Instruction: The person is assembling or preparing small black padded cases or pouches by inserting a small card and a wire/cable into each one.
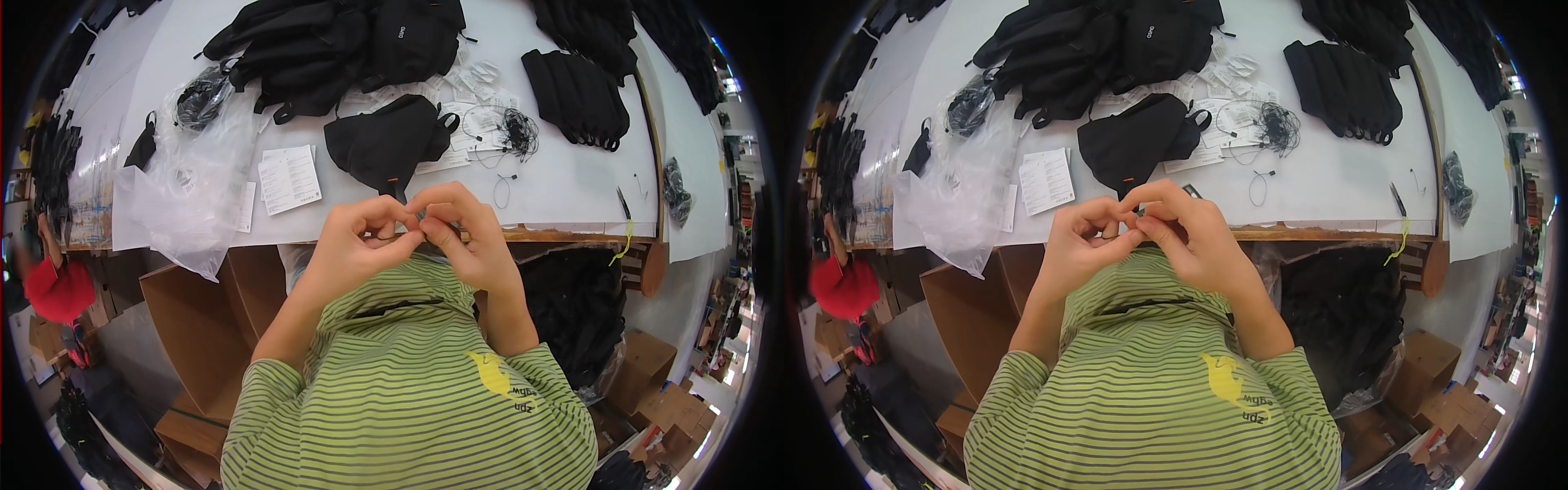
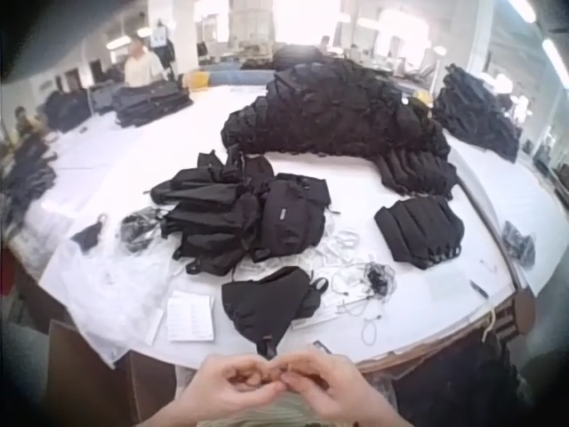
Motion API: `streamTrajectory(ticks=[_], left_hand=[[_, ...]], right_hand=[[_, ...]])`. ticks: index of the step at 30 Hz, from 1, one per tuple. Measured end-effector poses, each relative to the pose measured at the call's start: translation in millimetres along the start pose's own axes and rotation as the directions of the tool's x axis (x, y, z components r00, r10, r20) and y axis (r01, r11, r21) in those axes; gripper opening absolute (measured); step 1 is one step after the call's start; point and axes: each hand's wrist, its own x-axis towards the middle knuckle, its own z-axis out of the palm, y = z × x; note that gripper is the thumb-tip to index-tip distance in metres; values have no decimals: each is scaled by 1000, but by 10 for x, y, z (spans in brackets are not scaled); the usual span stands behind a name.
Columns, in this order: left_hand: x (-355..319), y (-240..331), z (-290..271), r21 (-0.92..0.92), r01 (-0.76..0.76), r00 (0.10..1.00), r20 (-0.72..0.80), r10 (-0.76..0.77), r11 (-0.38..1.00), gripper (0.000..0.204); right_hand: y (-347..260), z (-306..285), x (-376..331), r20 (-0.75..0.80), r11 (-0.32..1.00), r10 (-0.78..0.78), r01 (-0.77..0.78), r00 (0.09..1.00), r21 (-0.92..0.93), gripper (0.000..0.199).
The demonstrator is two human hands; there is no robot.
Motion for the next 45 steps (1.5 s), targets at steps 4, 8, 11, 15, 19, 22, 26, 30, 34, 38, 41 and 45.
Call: streamTrajectory(ticks=[4,8,11,15,19,22,26,30,34,38,41,45], left_hand=[[252,14,-74,302,-375,898,-117,425,876,20],[594,-283,-292,728,-134,847,-268,459,672,39],[668,-401,-346,615,-20,948,-238,210,788,46],[708,-654,-440,399,59,959,-276,59,915,43],[705,-739,-399,378,86,942,-331,48,922,33],[620,-849,-328,-4,2,941,-339,-4,1000,26],[357,-773,-76,-208,-103,968,-245,50,973,24],[223,-707,57,-178,-123,962,-263,74,976,23],[128,-695,162,115,-167,919,-340,197,979,43],[55,-344,79,855,-332,676,-78,733,398,71],[72,-227,-75,897,-374,635,63,770,235,51],[48,-306,-229,905,-412,575,167,801,108,28]], right_hand=[[12,-39,-5,18,948,182,-181,983,261,18],[46,-50,-31,13,890,229,-214,973,402,18],[50,-66,-39,-10,885,235,-210,972,416,15],[261,-70,-31,-137,917,244,-183,960,355,14],[921,-43,-42,-294,901,433,-394,852,183,20],[956,59,-8,-349,915,402,-383,847,126,27],[854,36,-14,-275,906,403,-339,873,253,28],[632,25,22,-236,856,447,-336,863,393,26],[494,80,0,-282,914,388,-327,878,239,21],[273,-63,-8,-151,981,164,-178,975,-79,16],[148,-157,3,-71,974,144,-154,987,-165,16],[141,-182,-13,-133,980,164,-177,977,-93,17]])
